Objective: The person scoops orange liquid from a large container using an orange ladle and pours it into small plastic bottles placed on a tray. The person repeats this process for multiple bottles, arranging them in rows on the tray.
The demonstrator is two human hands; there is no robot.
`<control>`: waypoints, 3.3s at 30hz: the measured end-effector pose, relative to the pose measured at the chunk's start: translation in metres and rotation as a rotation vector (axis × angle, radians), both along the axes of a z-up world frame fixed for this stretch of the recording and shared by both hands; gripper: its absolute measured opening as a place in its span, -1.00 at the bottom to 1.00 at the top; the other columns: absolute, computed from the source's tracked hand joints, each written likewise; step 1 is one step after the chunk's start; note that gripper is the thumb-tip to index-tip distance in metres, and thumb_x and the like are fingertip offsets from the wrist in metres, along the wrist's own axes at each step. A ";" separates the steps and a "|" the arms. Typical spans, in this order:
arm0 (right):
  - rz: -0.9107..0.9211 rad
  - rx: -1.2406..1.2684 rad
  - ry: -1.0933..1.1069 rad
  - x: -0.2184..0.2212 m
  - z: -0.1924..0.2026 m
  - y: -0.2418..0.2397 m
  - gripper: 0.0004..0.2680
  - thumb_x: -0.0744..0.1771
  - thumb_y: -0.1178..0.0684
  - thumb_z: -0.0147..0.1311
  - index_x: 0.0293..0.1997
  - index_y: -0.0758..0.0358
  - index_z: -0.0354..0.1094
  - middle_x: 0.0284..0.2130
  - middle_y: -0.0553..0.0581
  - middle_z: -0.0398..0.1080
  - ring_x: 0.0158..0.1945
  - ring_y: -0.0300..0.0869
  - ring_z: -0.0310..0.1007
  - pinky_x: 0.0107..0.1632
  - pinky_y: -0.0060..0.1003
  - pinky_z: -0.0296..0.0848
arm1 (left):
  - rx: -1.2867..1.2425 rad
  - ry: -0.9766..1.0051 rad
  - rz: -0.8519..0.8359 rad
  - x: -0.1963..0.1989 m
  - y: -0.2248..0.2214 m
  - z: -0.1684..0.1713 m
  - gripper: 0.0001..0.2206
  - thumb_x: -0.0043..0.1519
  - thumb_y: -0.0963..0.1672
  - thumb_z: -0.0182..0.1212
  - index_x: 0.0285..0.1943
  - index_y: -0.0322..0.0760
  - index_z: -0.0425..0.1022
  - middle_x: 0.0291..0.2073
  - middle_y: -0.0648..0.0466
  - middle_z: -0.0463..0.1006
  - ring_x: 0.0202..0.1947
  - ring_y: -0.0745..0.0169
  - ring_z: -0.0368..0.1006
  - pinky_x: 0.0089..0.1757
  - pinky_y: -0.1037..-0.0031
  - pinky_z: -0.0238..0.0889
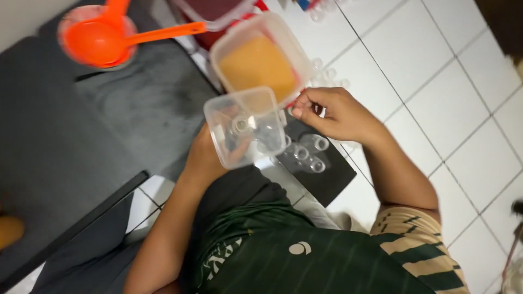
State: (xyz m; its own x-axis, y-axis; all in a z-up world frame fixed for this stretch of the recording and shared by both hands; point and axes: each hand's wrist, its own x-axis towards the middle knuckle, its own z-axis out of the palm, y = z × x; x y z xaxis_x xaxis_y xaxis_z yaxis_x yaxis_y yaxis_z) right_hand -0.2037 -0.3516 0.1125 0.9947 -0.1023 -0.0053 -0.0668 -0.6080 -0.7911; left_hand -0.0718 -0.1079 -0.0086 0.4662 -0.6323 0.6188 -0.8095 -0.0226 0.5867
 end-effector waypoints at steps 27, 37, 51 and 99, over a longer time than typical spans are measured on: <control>-0.330 0.099 0.258 -0.117 -0.088 -0.038 -0.80 0.28 0.11 0.19 0.00 0.16 0.48 -0.34 0.16 0.53 -0.20 -0.03 0.53 -0.09 -0.15 0.48 | 0.246 0.425 -0.329 -0.073 -0.086 0.004 -0.57 0.09 -0.11 0.36 0.11 -0.39 0.43 0.04 -0.10 0.52 0.03 -0.04 0.50 -0.07 0.27 0.45; -0.341 0.027 0.209 -0.114 -0.104 -0.032 -0.83 0.25 0.12 0.20 -0.09 0.18 0.48 -0.33 0.18 0.52 -0.20 0.03 0.52 -0.11 -0.07 0.49 | 0.064 0.305 -0.403 -0.069 -0.085 -0.016 -0.57 0.05 -0.20 0.37 0.07 -0.59 0.42 -0.01 -0.31 0.49 0.04 -0.26 0.46 -0.02 0.17 0.41; -0.203 -0.106 -0.168 -0.061 -0.061 -0.019 -0.82 0.25 0.21 0.16 -0.08 0.21 0.49 -0.35 0.06 0.49 -0.28 -0.06 0.48 -0.17 -0.23 0.47 | 0.041 0.355 -0.222 -0.044 -0.051 0.008 -0.58 0.11 -0.14 0.34 0.09 -0.51 0.39 -0.08 -0.23 0.51 0.01 -0.20 0.47 -0.02 0.19 0.41; -0.080 0.306 -0.130 0.213 -0.058 0.118 -0.85 0.40 -0.02 -0.08 -0.02 0.12 0.37 -0.38 0.16 0.40 -0.28 -0.19 0.39 -0.18 -0.31 0.44 | 0.108 0.197 0.413 0.091 0.093 0.017 -0.42 -0.01 -0.05 0.41 0.12 -0.44 0.31 -0.07 -0.20 0.44 -0.03 -0.21 0.47 -0.06 0.19 0.38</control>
